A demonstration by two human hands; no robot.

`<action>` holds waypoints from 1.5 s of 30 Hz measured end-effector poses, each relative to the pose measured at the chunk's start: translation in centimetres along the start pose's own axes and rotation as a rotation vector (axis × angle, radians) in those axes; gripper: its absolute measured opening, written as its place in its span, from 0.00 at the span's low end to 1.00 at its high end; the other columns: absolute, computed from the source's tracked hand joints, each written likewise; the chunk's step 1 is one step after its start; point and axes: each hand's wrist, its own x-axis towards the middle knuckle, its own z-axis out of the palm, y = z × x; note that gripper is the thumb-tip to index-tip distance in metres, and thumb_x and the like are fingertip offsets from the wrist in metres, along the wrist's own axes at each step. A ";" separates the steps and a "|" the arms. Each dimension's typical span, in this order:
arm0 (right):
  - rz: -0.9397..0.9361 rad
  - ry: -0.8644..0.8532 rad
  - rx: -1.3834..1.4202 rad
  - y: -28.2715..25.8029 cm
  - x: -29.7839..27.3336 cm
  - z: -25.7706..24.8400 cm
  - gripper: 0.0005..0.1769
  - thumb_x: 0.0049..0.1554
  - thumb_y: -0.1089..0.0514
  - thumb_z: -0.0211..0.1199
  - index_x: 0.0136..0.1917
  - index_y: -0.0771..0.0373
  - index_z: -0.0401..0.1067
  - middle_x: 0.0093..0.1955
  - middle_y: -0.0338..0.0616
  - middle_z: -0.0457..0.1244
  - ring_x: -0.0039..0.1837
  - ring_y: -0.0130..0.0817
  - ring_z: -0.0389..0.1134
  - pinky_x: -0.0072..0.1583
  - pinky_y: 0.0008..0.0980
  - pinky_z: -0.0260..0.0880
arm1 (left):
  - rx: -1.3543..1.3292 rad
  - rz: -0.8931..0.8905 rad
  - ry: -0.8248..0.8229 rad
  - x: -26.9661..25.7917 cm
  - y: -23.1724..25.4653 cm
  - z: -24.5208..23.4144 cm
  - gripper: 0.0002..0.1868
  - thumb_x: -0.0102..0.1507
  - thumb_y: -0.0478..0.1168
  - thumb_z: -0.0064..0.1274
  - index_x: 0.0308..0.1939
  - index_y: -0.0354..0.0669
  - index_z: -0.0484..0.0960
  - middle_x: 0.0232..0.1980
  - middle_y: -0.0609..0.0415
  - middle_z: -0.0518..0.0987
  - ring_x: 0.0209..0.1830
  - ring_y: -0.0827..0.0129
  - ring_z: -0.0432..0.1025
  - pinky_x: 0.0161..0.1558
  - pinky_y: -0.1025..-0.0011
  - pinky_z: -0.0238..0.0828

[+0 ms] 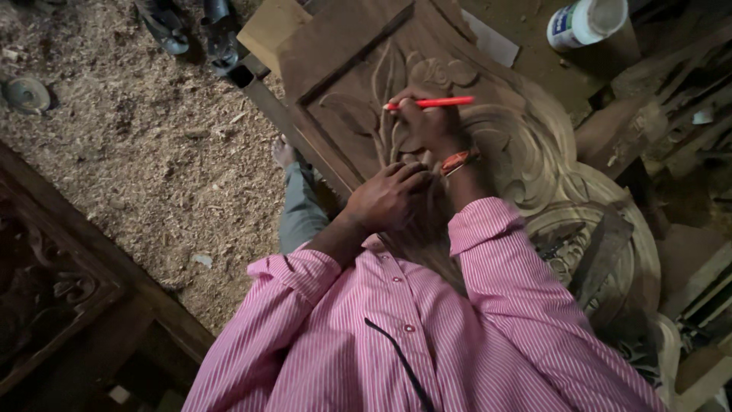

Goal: The person uses a red pencil to trace and refine the outlines of a floral design on a wooden panel. They carefully follow the contours of the carved leaves and flowers, occasionally pausing to adjust their grip or position.

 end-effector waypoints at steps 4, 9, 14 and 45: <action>-0.095 -0.029 0.324 -0.4 0.6 1.7 0.10 0.65 0.61 0.57 0.56 0.66 0.76 0.54 0.41 0.72 0.56 0.26 0.72 0.60 0.28 0.73 | 0.014 -0.016 0.069 0.0 -0.4 0.6 0.27 0.53 0.47 0.57 0.53 0.37 0.85 0.67 0.52 0.73 0.71 0.58 0.63 0.71 0.60 0.60; -0.219 -0.156 0.075 -2.6 1.6 3.4 0.10 0.64 0.61 0.61 0.57 0.65 0.77 0.53 0.39 0.72 0.55 0.26 0.72 0.57 0.28 0.73 | 0.054 0.018 -0.034 0.2 -0.2 0.3 0.21 0.53 0.50 0.56 0.44 0.42 0.86 0.63 0.48 0.74 0.67 0.54 0.65 0.66 0.58 0.63; -0.297 -0.234 0.027 -2.5 3.7 4.5 0.10 0.67 0.59 0.61 0.57 0.66 0.77 0.52 0.42 0.70 0.56 0.27 0.70 0.59 0.30 0.70 | 0.031 0.041 0.001 0.1 -0.1 0.1 0.15 0.61 0.48 0.53 0.46 0.45 0.85 0.62 0.50 0.75 0.66 0.55 0.67 0.65 0.57 0.64; 0.014 -0.328 -0.002 -5.6 -0.7 -1.2 0.09 0.60 0.59 0.59 0.48 0.65 0.78 0.45 0.43 0.72 0.47 0.30 0.71 0.49 0.31 0.72 | 0.072 0.008 0.054 -0.1 0.0 0.5 0.18 0.61 0.46 0.54 0.54 0.48 0.85 0.69 0.49 0.74 0.71 0.54 0.64 0.70 0.55 0.61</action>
